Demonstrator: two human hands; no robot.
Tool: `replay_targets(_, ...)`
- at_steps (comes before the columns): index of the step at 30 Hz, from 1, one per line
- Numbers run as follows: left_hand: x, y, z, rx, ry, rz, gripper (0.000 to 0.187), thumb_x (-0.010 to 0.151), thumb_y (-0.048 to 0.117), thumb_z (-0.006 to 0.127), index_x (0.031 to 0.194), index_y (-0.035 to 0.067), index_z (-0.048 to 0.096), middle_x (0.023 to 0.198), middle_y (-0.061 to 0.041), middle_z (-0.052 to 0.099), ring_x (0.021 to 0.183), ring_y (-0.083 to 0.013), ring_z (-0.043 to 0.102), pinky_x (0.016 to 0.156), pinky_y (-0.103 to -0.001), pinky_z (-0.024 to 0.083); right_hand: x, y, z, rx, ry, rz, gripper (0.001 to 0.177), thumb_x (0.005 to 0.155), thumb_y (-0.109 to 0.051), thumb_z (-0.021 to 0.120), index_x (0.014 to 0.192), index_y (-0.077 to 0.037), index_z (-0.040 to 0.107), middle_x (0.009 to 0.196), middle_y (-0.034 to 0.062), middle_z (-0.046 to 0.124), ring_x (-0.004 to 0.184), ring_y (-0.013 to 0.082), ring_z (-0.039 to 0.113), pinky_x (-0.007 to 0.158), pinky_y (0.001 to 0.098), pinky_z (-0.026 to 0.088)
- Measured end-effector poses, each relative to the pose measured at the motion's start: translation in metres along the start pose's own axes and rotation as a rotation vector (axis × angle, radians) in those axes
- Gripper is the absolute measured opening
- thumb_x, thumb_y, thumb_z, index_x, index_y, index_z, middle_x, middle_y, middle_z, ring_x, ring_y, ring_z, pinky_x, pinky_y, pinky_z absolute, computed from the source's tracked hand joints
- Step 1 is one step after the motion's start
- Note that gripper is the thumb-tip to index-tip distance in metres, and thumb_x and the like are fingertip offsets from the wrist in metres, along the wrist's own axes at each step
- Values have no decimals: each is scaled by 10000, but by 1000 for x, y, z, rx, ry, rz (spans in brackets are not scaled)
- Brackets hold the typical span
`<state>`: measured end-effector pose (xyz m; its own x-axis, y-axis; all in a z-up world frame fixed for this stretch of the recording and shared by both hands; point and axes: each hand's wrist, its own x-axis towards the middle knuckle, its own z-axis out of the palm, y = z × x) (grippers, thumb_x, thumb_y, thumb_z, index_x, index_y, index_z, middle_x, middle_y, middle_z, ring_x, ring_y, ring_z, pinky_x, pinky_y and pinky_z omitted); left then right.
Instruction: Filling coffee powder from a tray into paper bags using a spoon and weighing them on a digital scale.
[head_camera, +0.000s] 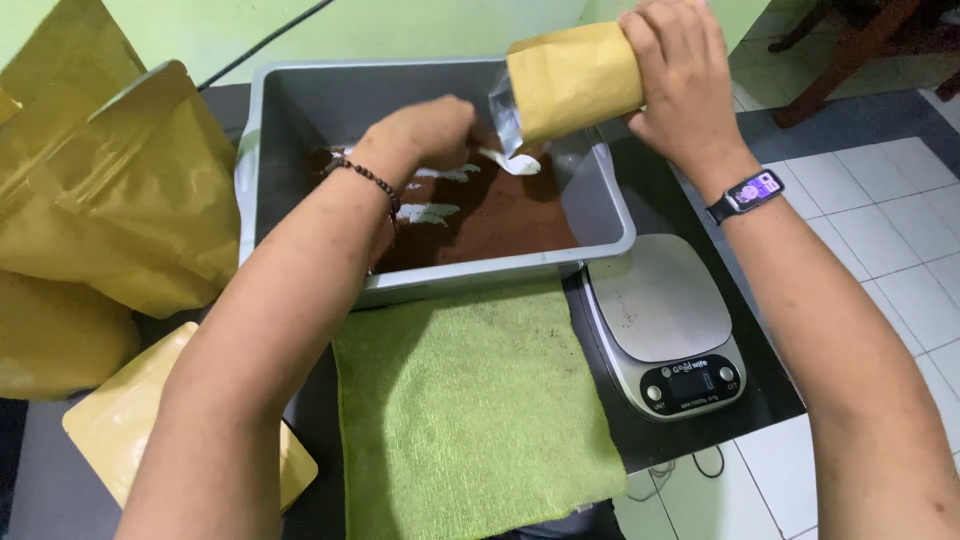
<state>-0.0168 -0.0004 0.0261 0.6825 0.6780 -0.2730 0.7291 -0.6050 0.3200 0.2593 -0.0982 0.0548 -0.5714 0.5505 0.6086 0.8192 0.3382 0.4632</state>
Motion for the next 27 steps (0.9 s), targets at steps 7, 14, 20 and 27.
replay_targets(7,-12,-6,-10,-101,234,72,424,908,46,431,1155,128,766,1087,-141,734,820,-336,660,664,-476,541,-25,4,6,311,-8,223,519,835,145,692,1297,4,503,1348,244,589,1315,477,524,1182,659,231)
replay_targets(14,-9,-4,-11,-45,196,9,417,898,36,479,1168,161,771,1149,-110,732,898,-333,686,726,-474,581,-29,12,4,179,-56,148,764,869,-416,901,1374,-9,497,1131,200,603,1005,373,531,996,491,377)
replay_targets(20,-4,-10,-10,-6,177,11,411,904,38,488,1180,156,768,1165,-124,723,916,-334,685,712,-498,592,-35,16,1,178,-79,95,839,857,-483,867,1440,22,538,1164,207,649,1046,396,602,1003,494,401)
replay_targets(27,-17,0,-15,-49,119,-52,457,922,15,434,1199,179,758,1204,-90,707,912,-326,670,702,-480,575,-14,6,-13,496,-172,186,780,855,-35,777,1523,-5,375,1387,252,520,1241,472,520,1069,597,365)
